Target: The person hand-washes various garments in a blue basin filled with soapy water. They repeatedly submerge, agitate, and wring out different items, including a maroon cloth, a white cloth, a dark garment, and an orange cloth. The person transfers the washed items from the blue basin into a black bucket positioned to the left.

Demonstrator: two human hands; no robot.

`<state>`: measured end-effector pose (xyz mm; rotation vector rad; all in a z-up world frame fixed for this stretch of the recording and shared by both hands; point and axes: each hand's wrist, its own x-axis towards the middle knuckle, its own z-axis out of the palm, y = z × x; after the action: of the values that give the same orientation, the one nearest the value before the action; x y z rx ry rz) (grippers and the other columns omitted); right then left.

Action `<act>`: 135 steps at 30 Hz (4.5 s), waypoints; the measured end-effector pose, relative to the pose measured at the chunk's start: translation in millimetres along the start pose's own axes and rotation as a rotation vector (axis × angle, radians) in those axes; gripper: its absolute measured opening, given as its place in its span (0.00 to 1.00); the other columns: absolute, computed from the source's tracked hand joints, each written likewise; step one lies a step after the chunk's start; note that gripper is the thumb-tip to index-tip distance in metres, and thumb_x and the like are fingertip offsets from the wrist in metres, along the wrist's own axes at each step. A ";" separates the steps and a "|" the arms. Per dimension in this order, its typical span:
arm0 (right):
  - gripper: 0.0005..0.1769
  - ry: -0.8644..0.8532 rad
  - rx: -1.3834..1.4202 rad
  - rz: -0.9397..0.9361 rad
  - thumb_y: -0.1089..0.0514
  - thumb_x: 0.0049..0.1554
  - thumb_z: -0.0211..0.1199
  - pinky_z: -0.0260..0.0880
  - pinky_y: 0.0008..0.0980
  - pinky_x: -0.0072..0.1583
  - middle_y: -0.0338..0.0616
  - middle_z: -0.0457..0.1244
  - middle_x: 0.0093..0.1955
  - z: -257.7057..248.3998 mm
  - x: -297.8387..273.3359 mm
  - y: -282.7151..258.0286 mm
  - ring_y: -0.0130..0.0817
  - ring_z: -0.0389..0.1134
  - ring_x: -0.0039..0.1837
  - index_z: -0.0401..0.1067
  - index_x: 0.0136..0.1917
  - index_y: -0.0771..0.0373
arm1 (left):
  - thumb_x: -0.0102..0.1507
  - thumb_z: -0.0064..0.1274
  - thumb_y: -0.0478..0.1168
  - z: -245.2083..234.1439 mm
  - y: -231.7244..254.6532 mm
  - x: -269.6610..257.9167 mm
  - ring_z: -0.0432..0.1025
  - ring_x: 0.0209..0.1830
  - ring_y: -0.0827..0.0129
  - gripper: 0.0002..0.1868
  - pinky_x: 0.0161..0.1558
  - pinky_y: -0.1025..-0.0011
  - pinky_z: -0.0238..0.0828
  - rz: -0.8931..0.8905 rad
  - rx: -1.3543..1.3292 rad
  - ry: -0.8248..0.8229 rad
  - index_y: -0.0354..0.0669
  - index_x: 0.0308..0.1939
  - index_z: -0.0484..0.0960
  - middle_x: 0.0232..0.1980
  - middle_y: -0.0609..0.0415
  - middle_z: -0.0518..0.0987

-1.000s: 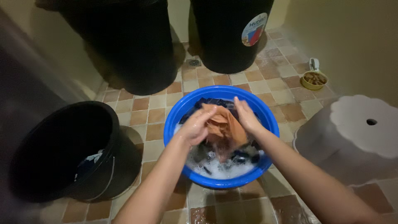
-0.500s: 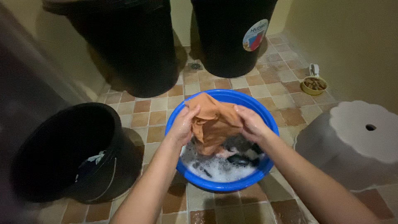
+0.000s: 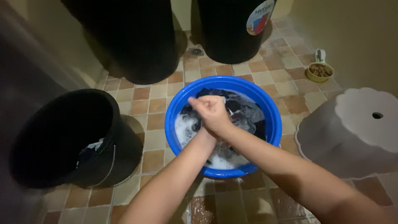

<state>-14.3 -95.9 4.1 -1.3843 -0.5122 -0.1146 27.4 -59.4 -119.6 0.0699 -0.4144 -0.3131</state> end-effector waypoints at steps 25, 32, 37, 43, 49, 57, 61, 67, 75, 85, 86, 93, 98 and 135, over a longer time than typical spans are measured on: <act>0.44 -0.231 0.262 0.892 0.23 0.61 0.35 0.72 0.44 0.60 0.45 0.62 0.74 -125.8 -22.6 43.2 0.41 0.69 0.67 0.59 0.78 0.49 | 0.70 0.42 0.41 152.4 77.6 -11.8 0.67 0.70 0.64 0.34 0.65 0.64 0.68 -0.204 0.920 0.305 0.49 0.80 0.52 0.74 0.53 0.66; 0.36 -0.170 0.269 0.980 0.28 0.60 0.40 0.69 0.45 0.49 0.45 0.68 0.61 -93.0 -33.2 43.9 0.42 0.70 0.54 0.68 0.69 0.49 | 0.69 0.45 0.41 161.7 84.5 -8.4 0.70 0.68 0.66 0.35 0.63 0.65 0.71 -0.158 0.908 0.308 0.50 0.80 0.53 0.73 0.53 0.69; 0.21 -0.019 0.115 0.445 0.48 0.67 0.52 0.72 0.38 0.58 0.44 0.70 0.57 -111.5 -30.5 80.4 0.33 0.69 0.58 0.74 0.62 0.64 | 0.66 0.44 0.42 157.1 99.2 -16.5 0.72 0.62 0.63 0.35 0.58 0.62 0.73 -0.128 0.887 0.400 0.55 0.77 0.53 0.68 0.54 0.70; 0.22 0.172 0.257 0.490 0.47 0.68 0.50 0.72 0.38 0.57 0.45 0.70 0.52 -143.4 -4.3 65.4 0.35 0.70 0.53 0.74 0.59 0.67 | 0.68 0.45 0.40 102.9 128.3 -37.8 0.73 0.64 0.64 0.28 0.60 0.66 0.74 -0.054 1.030 0.437 0.42 0.73 0.65 0.68 0.51 0.75; 0.17 -0.190 -0.118 0.392 0.50 0.61 0.61 0.70 0.27 0.59 0.38 0.71 0.53 -149.2 3.6 40.0 0.25 0.70 0.55 0.79 0.53 0.66 | 0.72 0.43 0.53 74.9 138.4 -50.7 0.76 0.57 0.51 0.24 0.59 0.58 0.72 -0.632 2.301 0.664 0.38 0.56 0.85 0.55 0.40 0.83; 0.21 -0.498 -0.266 0.413 0.44 0.62 0.61 0.67 0.26 0.45 0.35 0.67 0.40 -105.3 1.6 30.1 0.21 0.64 0.44 0.80 0.49 0.66 | 0.75 0.37 0.60 92.8 82.9 -27.9 0.70 0.39 0.66 0.31 0.44 0.63 0.67 -0.277 1.700 0.413 0.34 0.44 0.82 0.41 0.48 0.79; 0.30 -0.263 -0.374 0.544 0.36 0.63 0.55 0.66 0.31 0.44 0.38 0.68 0.38 -123.5 -1.0 32.6 0.27 0.65 0.42 0.81 0.46 0.66 | 0.70 0.44 0.59 110.6 76.1 -26.7 0.75 0.37 0.71 0.25 0.43 0.68 0.75 -0.154 1.239 0.585 0.40 0.40 0.81 0.39 0.52 0.81; 0.28 0.158 0.535 0.479 0.36 0.70 0.51 0.68 0.39 0.46 0.44 0.63 0.37 -123.2 4.1 37.1 0.37 0.65 0.41 0.69 0.41 0.60 | 0.72 0.48 0.64 87.2 59.9 -16.9 0.72 0.34 0.63 0.25 0.42 0.57 0.77 0.261 0.499 0.703 0.51 0.33 0.71 0.32 0.58 0.72; 0.25 -0.039 0.000 0.035 0.53 0.66 0.63 0.54 0.30 0.35 0.37 0.57 0.28 -4.6 -25.3 13.7 0.25 0.54 0.33 0.68 0.29 0.65 | 0.67 0.43 0.61 -30.3 9.3 -26.5 0.76 0.35 0.57 0.20 0.37 0.55 0.76 -0.009 0.010 0.303 0.50 0.37 0.75 0.35 0.52 0.78; 0.29 0.245 -0.587 -0.047 0.42 0.68 0.56 0.62 0.34 0.41 0.42 0.63 0.31 -98.1 15.3 88.6 0.31 0.62 0.33 0.72 0.34 0.66 | 0.66 0.50 0.59 67.3 41.2 -27.1 0.80 0.41 0.62 0.24 0.43 0.61 0.79 -0.560 0.610 0.618 0.42 0.49 0.81 0.45 0.51 0.84; 0.31 0.150 -0.505 0.108 0.40 0.67 0.56 0.63 0.34 0.41 0.41 0.63 0.31 -112.3 12.4 96.2 0.30 0.62 0.34 0.73 0.34 0.66 | 0.67 0.53 0.58 76.7 59.0 -29.4 0.79 0.42 0.64 0.23 0.44 0.63 0.78 -0.604 0.899 0.482 0.41 0.48 0.83 0.45 0.51 0.84; 0.25 -0.472 -0.443 0.604 0.36 0.58 0.61 0.72 0.31 0.49 0.40 0.72 0.44 -127.1 -25.6 96.9 0.27 0.71 0.45 0.80 0.49 0.60 | 0.65 0.57 0.48 88.6 128.2 -58.6 0.77 0.47 0.51 0.11 0.49 0.59 0.72 -0.348 2.504 0.256 0.47 0.42 0.88 0.44 0.44 0.83; 0.16 -0.847 -0.904 0.770 0.50 0.58 0.61 0.73 0.46 0.53 0.56 0.68 0.50 -101.5 -71.0 112.3 0.48 0.71 0.50 0.77 0.54 0.62 | 0.65 0.54 0.47 22.7 96.7 -82.6 0.77 0.47 0.51 0.12 0.50 0.57 0.72 -0.718 2.629 0.045 0.46 0.41 0.87 0.45 0.43 0.82; 0.23 0.053 0.078 0.006 0.57 0.64 0.64 0.51 0.31 0.36 0.33 0.54 0.29 -4.1 71.7 -63.4 0.24 0.52 0.34 0.63 0.30 0.63 | 0.77 0.38 0.57 28.7 55.9 74.7 0.74 0.54 0.59 0.21 0.52 0.61 0.73 0.185 0.439 0.364 0.45 0.56 0.76 0.51 0.50 0.79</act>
<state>26.8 -96.8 90.7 -1.3037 -0.4638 -0.1244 96.5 -29.8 -57.4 0.5073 -0.1196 -0.0187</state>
